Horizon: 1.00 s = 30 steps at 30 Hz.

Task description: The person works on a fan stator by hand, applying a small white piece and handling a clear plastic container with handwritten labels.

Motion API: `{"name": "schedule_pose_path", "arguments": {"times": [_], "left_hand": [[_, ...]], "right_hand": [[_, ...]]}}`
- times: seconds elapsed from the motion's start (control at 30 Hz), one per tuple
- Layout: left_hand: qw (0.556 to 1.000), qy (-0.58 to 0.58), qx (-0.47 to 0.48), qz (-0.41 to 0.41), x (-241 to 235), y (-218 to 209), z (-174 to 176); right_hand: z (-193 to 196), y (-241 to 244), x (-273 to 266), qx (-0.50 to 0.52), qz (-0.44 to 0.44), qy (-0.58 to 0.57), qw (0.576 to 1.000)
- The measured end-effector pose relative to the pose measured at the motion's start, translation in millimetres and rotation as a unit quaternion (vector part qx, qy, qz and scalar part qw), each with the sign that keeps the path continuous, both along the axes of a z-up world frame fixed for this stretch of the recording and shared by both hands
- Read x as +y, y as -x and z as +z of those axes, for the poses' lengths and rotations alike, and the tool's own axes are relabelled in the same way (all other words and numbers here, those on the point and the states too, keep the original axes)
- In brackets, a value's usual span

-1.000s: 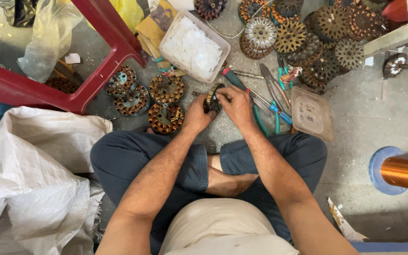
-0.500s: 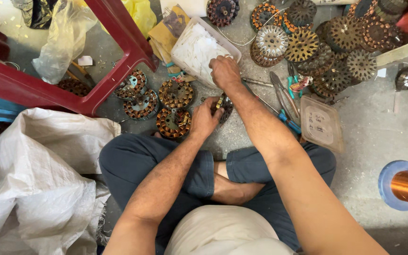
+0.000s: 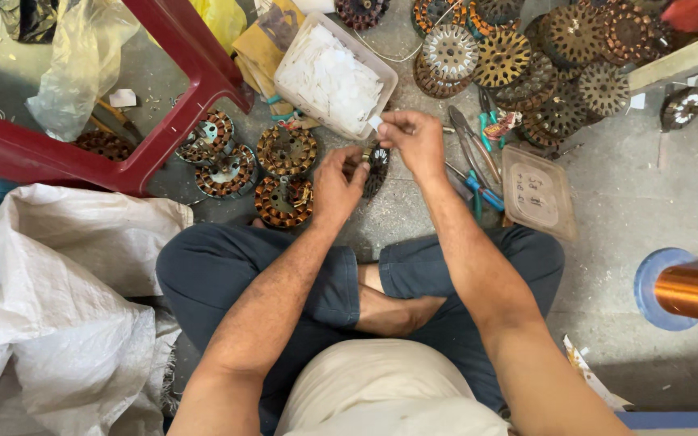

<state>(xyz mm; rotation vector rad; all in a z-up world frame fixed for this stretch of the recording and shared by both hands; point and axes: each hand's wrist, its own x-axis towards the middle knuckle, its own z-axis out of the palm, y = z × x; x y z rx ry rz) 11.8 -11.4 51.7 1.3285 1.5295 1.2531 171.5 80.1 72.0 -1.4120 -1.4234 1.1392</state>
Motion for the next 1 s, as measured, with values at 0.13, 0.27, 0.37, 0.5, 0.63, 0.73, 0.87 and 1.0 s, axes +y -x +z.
{"name": "schedule_pose_path", "arguments": {"times": [0.13, 0.27, 0.37, 0.5, 0.63, 0.73, 0.87, 1.0], "left_hand": [[0.999, -0.001, -0.040, -0.002, 1, 1, 6], [0.990, 0.021, -0.117, -0.076, 3, -1, -10], [0.947, 0.070, -0.291, -0.113, 3, -3, -21], [0.930, 0.123, -0.335, -0.088, 3, 2, -21], [0.929, 0.117, -0.344, -0.072, 4, 6, -19], [0.928, 0.147, -0.332, -0.090, 0, 6, -21], [0.896, 0.254, -0.352, -0.096, -13, 4, -20], [0.902, 0.238, -0.333, -0.137, -16, 1, -23]], "right_hand": [[-14, -14, -50, 0.190, -0.010, 0.087, 0.978], [-23, -20, -73, 0.217, -0.006, 0.121, 0.969], [-26, -24, -79, 0.239, -0.002, 0.128, 0.963], [-29, -35, -82, 0.247, -0.006, 0.104, 0.963], [-29, -40, -89, 0.271, -0.028, 0.092, 0.958], [-26, -36, -97, 0.252, -0.008, 0.075, 0.965], [-23, -31, -106, 0.207, -0.010, 0.097, 0.973], [-25, -24, -109, 0.179, -0.001, 0.108, 0.978]]}}
